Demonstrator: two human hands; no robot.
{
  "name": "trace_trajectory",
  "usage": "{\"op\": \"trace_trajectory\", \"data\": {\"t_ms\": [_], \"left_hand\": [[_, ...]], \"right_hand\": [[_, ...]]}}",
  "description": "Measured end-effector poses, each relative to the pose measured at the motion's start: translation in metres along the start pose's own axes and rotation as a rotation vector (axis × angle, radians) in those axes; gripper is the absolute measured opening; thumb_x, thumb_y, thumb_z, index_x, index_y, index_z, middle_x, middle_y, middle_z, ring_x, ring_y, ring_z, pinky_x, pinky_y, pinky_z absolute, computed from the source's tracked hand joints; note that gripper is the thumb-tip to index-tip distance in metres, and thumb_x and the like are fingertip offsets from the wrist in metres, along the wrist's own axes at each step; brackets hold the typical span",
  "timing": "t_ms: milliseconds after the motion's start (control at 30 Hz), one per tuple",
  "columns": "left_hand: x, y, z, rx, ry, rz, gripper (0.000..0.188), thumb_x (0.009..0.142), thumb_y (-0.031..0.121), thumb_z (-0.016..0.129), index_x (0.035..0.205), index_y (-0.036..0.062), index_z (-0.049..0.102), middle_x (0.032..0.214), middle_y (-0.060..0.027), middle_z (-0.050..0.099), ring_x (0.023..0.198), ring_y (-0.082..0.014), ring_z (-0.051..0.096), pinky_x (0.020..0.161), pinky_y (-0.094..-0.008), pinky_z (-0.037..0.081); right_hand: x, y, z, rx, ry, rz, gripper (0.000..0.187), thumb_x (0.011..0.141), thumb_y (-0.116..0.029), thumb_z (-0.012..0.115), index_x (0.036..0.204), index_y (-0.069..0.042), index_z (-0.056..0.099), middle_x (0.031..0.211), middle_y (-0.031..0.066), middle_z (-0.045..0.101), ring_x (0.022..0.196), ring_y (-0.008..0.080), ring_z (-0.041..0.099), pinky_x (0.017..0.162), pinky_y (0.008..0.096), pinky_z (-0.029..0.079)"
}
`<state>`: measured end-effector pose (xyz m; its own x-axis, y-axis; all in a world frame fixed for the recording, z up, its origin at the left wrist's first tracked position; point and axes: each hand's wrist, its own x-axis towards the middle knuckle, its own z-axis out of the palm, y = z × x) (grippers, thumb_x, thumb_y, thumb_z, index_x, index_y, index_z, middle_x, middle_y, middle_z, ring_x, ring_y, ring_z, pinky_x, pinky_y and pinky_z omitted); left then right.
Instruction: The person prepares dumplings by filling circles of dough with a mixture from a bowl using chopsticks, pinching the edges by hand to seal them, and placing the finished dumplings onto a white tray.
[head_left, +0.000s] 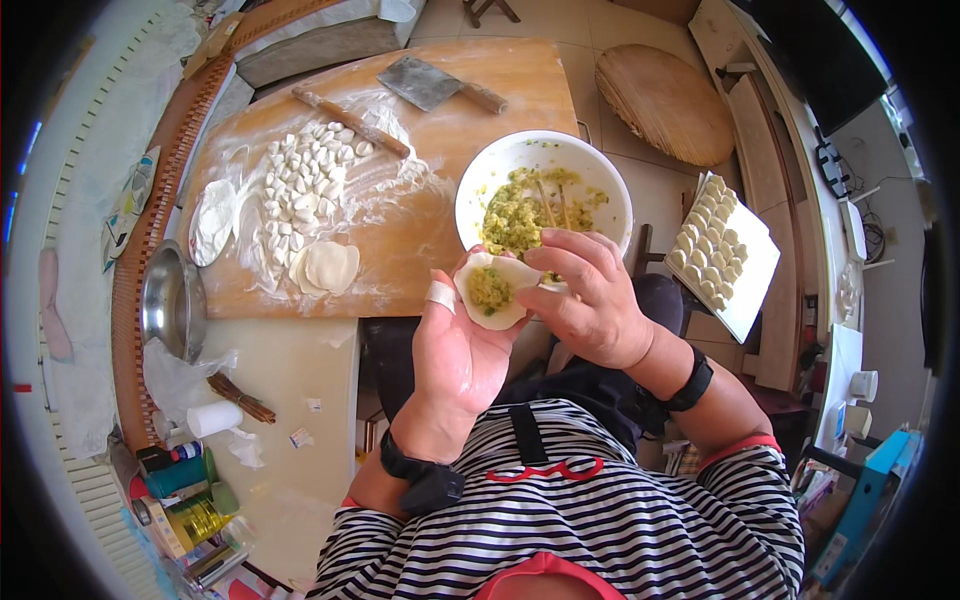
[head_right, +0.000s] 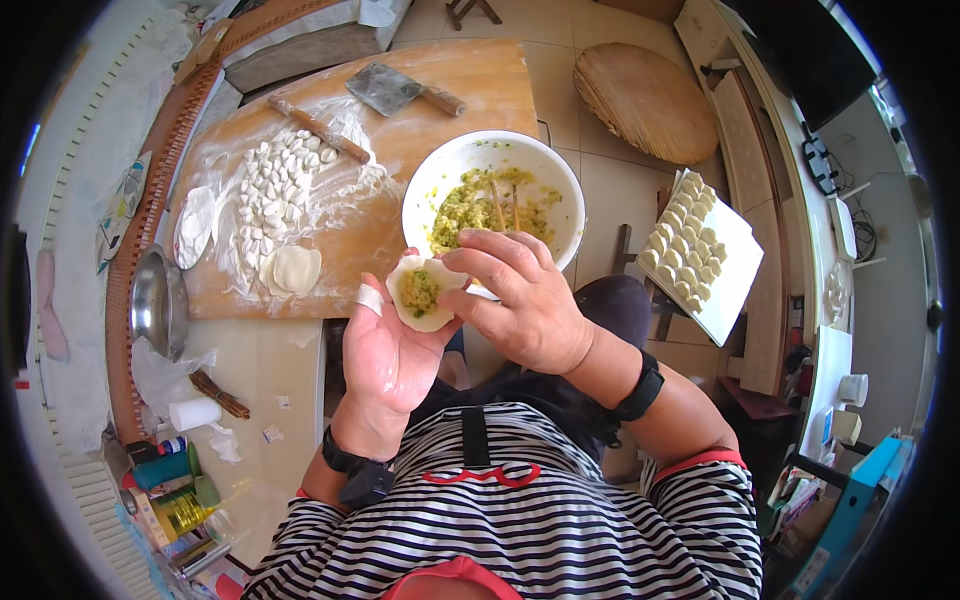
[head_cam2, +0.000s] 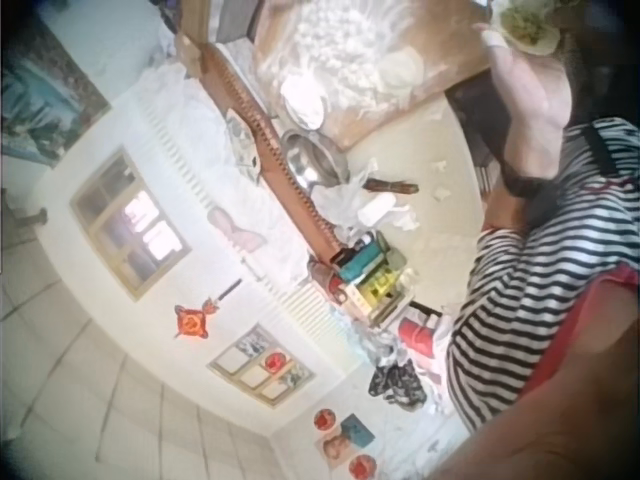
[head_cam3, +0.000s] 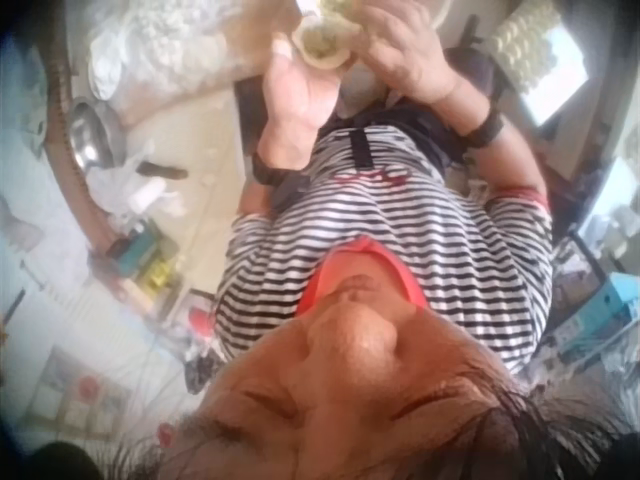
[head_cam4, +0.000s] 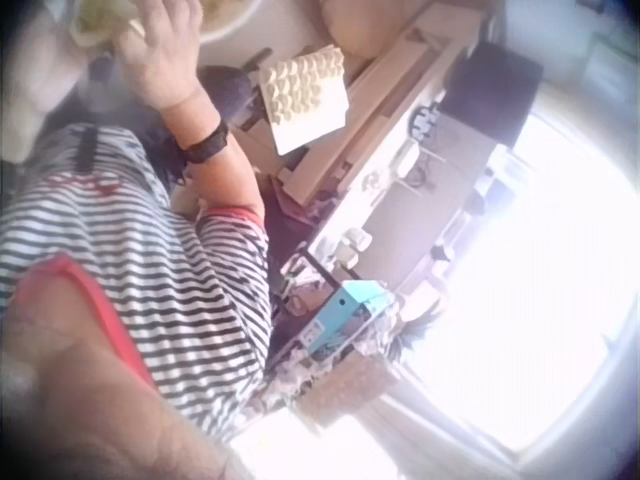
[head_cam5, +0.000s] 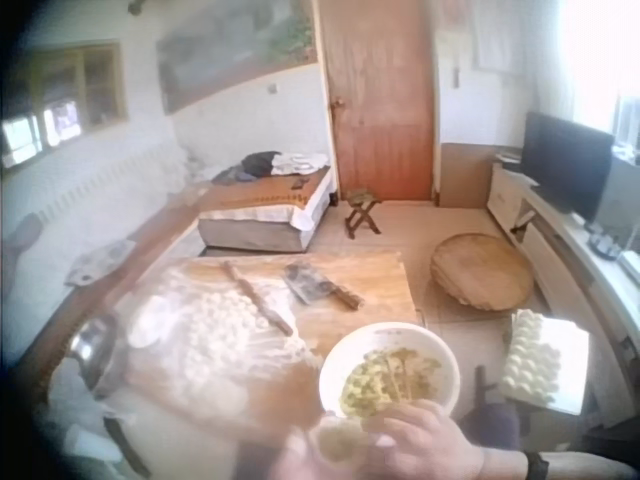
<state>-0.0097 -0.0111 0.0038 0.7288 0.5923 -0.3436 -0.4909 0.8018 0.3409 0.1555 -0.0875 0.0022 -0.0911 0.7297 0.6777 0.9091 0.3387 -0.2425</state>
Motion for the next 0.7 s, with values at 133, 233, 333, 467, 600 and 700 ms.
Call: {"op": "trace_trajectory", "data": {"t_ms": [133, 233, 333, 467, 600, 700], "left_hand": [[-0.002, -0.008, 0.006, 0.092, -0.001, 0.060, 0.058, 0.104, 0.050, 0.024, 0.138, 0.0070, 0.040, 0.138, -0.0093, 0.048, 0.125, -0.0232, 0.047, 0.104, -0.0415, 0.038], [-0.003, -0.013, -0.002, 0.289, -0.080, 0.120, 0.062, 0.103, 0.053, 0.024, 0.137, 0.0047, 0.042, 0.136, -0.0085, 0.049, 0.123, -0.0207, 0.048, 0.102, -0.0375, 0.038], [-0.006, -0.015, -0.010, 0.432, -0.119, 0.154, 0.065, 0.102, 0.054, 0.023, 0.137, 0.0028, 0.043, 0.135, -0.0086, 0.050, 0.123, -0.0195, 0.048, 0.103, -0.0366, 0.038], [-0.006, -0.011, -0.010, 0.530, -0.215, 0.212, 0.067, 0.102, 0.055, 0.026, 0.138, 0.0011, 0.043, 0.137, -0.0100, 0.049, 0.125, -0.0193, 0.047, 0.106, -0.0378, 0.036], [-0.009, -0.007, -0.005, 0.582, -0.262, 0.258, 0.063, 0.104, 0.046, 0.032, 0.141, -0.0035, 0.038, 0.144, -0.0150, 0.042, 0.131, -0.0223, 0.043, 0.110, -0.0365, 0.032], [-0.011, -0.006, -0.002, 0.721, -0.343, 0.357, 0.057, 0.103, 0.037, 0.041, 0.144, -0.0023, 0.033, 0.149, -0.0167, 0.037, 0.135, -0.0242, 0.040, 0.112, -0.0379, 0.030]], "right_hand": [[0.002, -0.005, -0.003, 0.088, -0.024, -0.043, 0.023, 0.065, -0.012, 0.073, 0.087, -0.013, 0.066, 0.117, 0.0051, 0.058, 0.116, 0.0291, 0.054, 0.092, 0.0470, 0.042], [0.007, -0.011, -0.002, 0.136, -0.007, 0.052, 0.026, 0.063, -0.014, 0.077, 0.087, -0.013, 0.066, 0.116, 0.0045, 0.059, 0.116, 0.0298, 0.054, 0.091, 0.0460, 0.042], [0.011, -0.016, 0.002, 0.168, 0.053, 0.118, 0.027, 0.064, -0.014, 0.079, 0.087, -0.013, 0.065, 0.113, 0.0041, 0.059, 0.116, 0.0304, 0.054, 0.089, 0.0454, 0.042], [0.015, -0.022, 0.001, 0.201, 0.046, 0.179, 0.030, 0.067, -0.010, 0.080, 0.093, -0.012, 0.065, 0.116, 0.0087, 0.058, 0.116, 0.0349, 0.054, 0.093, 0.0459, 0.043], [0.016, -0.019, -0.001, 0.346, 0.029, 0.251, 0.024, 0.071, -0.006, 0.079, 0.090, -0.009, 0.065, 0.118, 0.0112, 0.057, 0.116, 0.0336, 0.053, 0.097, 0.0445, 0.042], [0.017, -0.023, 0.000, 0.563, 0.100, 0.481, 0.017, 0.073, -0.006, 0.075, 0.086, -0.009, 0.065, 0.115, 0.0109, 0.059, 0.114, 0.0313, 0.052, 0.097, 0.0418, 0.040]]}}
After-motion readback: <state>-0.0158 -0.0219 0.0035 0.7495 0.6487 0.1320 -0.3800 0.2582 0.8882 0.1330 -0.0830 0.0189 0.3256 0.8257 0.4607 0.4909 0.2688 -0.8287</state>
